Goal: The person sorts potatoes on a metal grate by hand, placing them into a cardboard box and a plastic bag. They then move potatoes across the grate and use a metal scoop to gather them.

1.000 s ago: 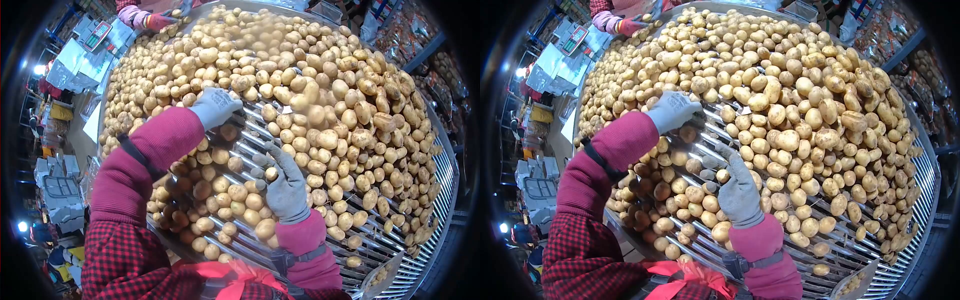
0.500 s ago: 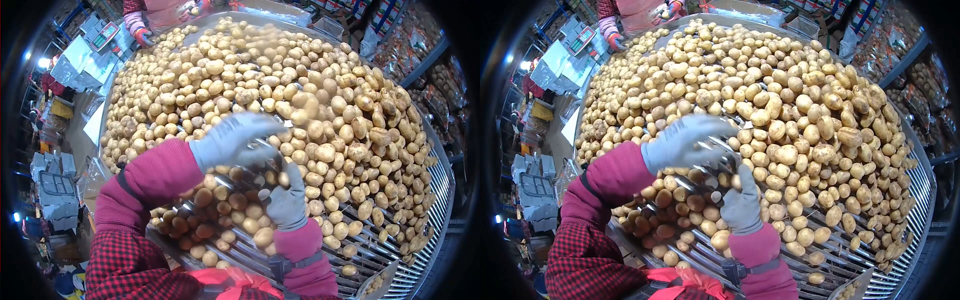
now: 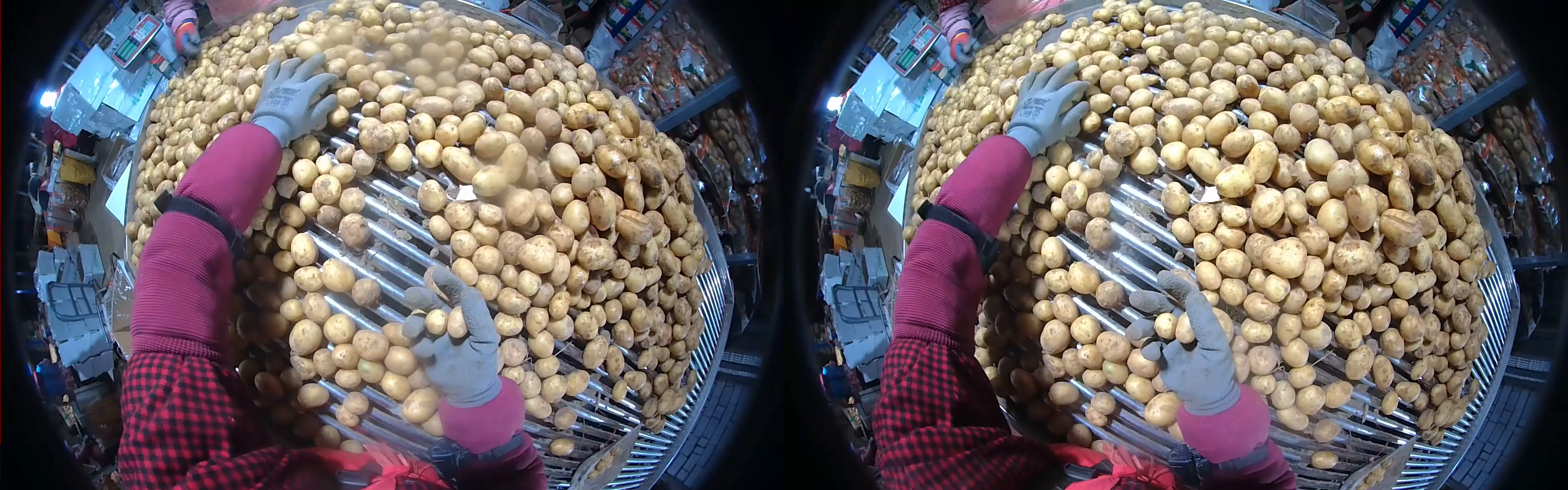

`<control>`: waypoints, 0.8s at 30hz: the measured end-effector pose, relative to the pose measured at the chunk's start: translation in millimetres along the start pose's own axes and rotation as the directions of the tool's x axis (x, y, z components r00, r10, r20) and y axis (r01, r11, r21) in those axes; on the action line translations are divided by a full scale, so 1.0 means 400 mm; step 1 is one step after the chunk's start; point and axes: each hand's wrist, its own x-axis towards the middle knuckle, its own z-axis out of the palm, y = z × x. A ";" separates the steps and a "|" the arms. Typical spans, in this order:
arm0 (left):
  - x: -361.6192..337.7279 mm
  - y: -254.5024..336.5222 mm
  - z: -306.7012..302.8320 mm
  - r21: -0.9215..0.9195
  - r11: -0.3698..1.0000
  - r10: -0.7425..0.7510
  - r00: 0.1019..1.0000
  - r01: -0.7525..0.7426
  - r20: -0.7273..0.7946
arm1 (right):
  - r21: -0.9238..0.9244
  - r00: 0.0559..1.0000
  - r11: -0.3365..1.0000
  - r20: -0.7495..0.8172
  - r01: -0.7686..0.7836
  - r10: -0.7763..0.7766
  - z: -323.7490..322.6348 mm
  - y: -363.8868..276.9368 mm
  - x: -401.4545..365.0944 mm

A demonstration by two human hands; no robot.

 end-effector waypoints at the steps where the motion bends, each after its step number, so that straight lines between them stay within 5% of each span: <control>1: 0.012 0.008 -0.004 0.002 1.000 0.005 1.000 -0.005 -0.006 | -0.034 1.000 0.999 -0.009 0.012 -0.013 -0.004 0.003 -0.002; 3: 0.041 0.045 -0.021 0.173 0.976 -0.153 0.982 0.133 0.109 | -0.064 0.999 0.997 -0.015 0.032 -0.033 -0.005 0.006 -0.006; 5: 0.088 0.085 -0.028 0.098 0.995 -0.018 0.999 0.021 -0.027 | -0.226 0.986 0.961 0.084 0.158 -0.142 -0.005 0.019 -0.006; 7: 0.161 0.141 0.003 -0.342 0.934 0.110 0.994 -0.102 0.003 | -0.214 0.982 0.959 0.013 0.188 -0.189 -0.010 0.030 -0.002; 9: 0.216 0.192 0.069 -0.357 0.931 0.009 0.973 0.076 0.230 | 0.006 0.996 1.000 0.084 0.000 -0.001 -0.013 0.004 0.006; 10: 0.214 0.236 0.084 -0.152 0.985 -0.032 0.954 0.080 0.299 | -0.265 0.990 0.954 0.055 0.139 -0.130 -0.010 0.020 -0.001; 11: 0.224 0.257 0.089 -0.135 0.987 -0.039 0.945 0.087 0.323 | -0.271 0.990 0.952 0.044 0.140 -0.134 -0.014 0.015 0.001; 13: 0.192 0.270 0.082 -0.173 0.977 -0.074 0.958 0.125 0.277 | -0.086 0.999 0.996 -0.005 0.035 -0.035 -0.015 0.016 0.013; 16: 0.104 0.287 0.009 -0.321 0.938 -0.063 0.977 0.127 0.202 | -0.154 0.996 0.985 -0.033 0.072 -0.078 -0.010 0.022 0.011; 21: -0.102 0.355 -0.117 -0.448 0.894 0.065 0.994 -0.018 0.091 | -0.228 0.989 0.963 0.078 0.144 -0.129 -0.002 0.019 0.002; 23: -0.158 0.376 -0.191 -0.524 0.843 0.218 0.968 -0.121 0.127 | -0.393 0.980 0.898 0.090 0.198 -0.176 0.008 0.019 0.000; 24: -0.187 0.382 -0.216 -0.533 0.815 0.335 0.935 -0.226 0.114 | -0.309 0.988 0.939 0.063 0.152 -0.139 0.009 0.016 0.001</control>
